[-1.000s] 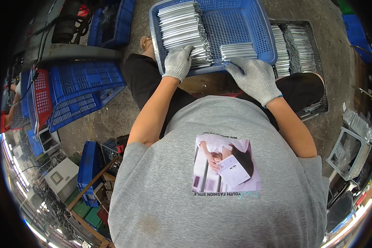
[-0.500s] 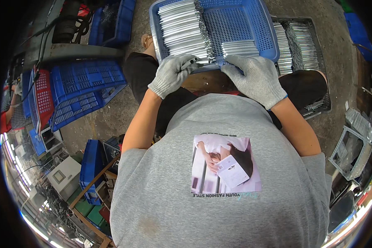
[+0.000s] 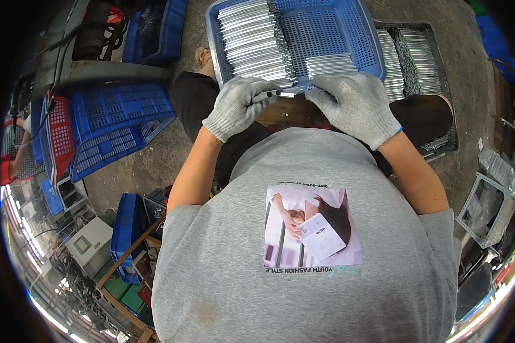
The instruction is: Inspecting and sorting bundles of small metal rods into a plastic tray.
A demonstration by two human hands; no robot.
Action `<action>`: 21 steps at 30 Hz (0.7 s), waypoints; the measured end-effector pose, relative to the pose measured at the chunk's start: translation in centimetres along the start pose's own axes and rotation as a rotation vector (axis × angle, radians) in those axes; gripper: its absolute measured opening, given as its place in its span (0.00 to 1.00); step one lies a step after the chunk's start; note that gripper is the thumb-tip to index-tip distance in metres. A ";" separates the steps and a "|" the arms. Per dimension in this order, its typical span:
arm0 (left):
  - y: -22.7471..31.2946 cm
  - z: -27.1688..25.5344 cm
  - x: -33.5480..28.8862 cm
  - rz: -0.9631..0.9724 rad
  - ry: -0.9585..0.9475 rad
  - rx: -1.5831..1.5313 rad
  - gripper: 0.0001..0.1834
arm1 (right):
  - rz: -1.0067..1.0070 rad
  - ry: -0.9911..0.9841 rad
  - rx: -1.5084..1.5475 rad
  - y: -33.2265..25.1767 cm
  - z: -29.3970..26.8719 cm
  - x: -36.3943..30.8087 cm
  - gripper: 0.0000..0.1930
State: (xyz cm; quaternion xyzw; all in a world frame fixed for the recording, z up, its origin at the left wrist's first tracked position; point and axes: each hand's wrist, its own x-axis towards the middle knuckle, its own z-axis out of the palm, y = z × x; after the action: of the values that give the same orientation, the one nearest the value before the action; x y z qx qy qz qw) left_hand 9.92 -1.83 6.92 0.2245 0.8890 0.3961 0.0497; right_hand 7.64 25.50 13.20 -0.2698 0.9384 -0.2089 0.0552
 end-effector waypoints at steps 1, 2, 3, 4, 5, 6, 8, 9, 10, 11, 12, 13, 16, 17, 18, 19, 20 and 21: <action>0.1 0.1 0.0 0.024 0.011 0.019 0.13 | 0.012 -0.001 -0.007 -0.1 -0.1 0.0 0.10; 0.3 0.1 0.0 0.023 0.012 0.020 0.13 | 0.010 -0.001 -0.007 0.0 0.0 0.0 0.10; 0.4 0.1 -0.1 0.025 0.033 0.046 0.14 | 0.000 -0.012 -0.012 0.1 0.3 -0.1 0.10; 0.5 0.2 -0.1 0.028 0.053 0.073 0.14 | -0.010 -0.024 -0.017 0.2 0.6 -0.3 0.10; 0.6 0.3 -0.1 0.030 0.073 0.100 0.15 | -0.019 -0.035 -0.022 0.3 0.9 -0.4 0.10; 0.7 0.4 0.0 0.033 0.092 0.126 0.16 | -0.028 -0.046 -0.027 0.4 1.0 -0.5 0.10; 1.2 0.5 0.0 0.030 0.101 0.161 0.17 | -0.020 -0.048 -0.017 0.2 0.7 -0.5 0.10; 1.4 0.5 0.0 0.028 0.111 0.197 0.18 | -0.013 -0.048 -0.009 0.0 0.5 -0.4 0.10; 1.6 0.6 0.0 0.027 0.121 0.233 0.19 | -0.005 -0.048 0.000 -0.1 0.2 -0.4 0.09; 1.7 0.6 0.0 0.025 0.131 0.270 0.20 | 0.002 -0.048 0.009 -0.2 0.1 -0.4 0.09; 1.7 0.6 -0.1 0.025 0.131 0.270 0.20 | 0.002 -0.049 0.009 -0.2 0.0 -0.3 0.09; 1.6 0.7 -0.2 0.045 0.135 0.269 0.21 | 0.015 -0.053 0.009 -0.2 -0.1 -0.2 0.09; 1.3 0.8 -0.5 0.105 0.150 0.265 0.23 | 0.054 -0.065 0.011 -0.1 -0.2 0.2 0.10; 1.3 0.8 -0.5 0.106 0.149 0.265 0.23 | 0.054 -0.064 0.011 -0.1 -0.1 0.2 0.10; 1.4 0.9 -0.6 0.091 0.149 0.263 0.23 | 0.049 -0.082 0.005 0.0 0.2 0.1 0.10; 1.4 0.9 -0.7 0.076 0.148 0.261 0.23 | 0.043 -0.100 -0.001 0.1 0.4 0.0 0.10; 1.4 1.0 -0.7 0.062 0.147 0.259 0.22 | 0.038 -0.118 -0.007 0.1 0.6 -0.1 0.10; 1.4 1.0 -0.8 0.047 0.146 0.257 0.22 | 0.033 -0.136 -0.013 0.2 0.7 -0.2 0.10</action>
State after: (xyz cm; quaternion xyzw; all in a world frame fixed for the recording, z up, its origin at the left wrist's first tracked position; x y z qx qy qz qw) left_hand 11.39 -0.62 7.22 0.2206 0.9280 0.2955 -0.0536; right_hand 7.87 25.47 12.48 -0.2681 0.9381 -0.1833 0.1205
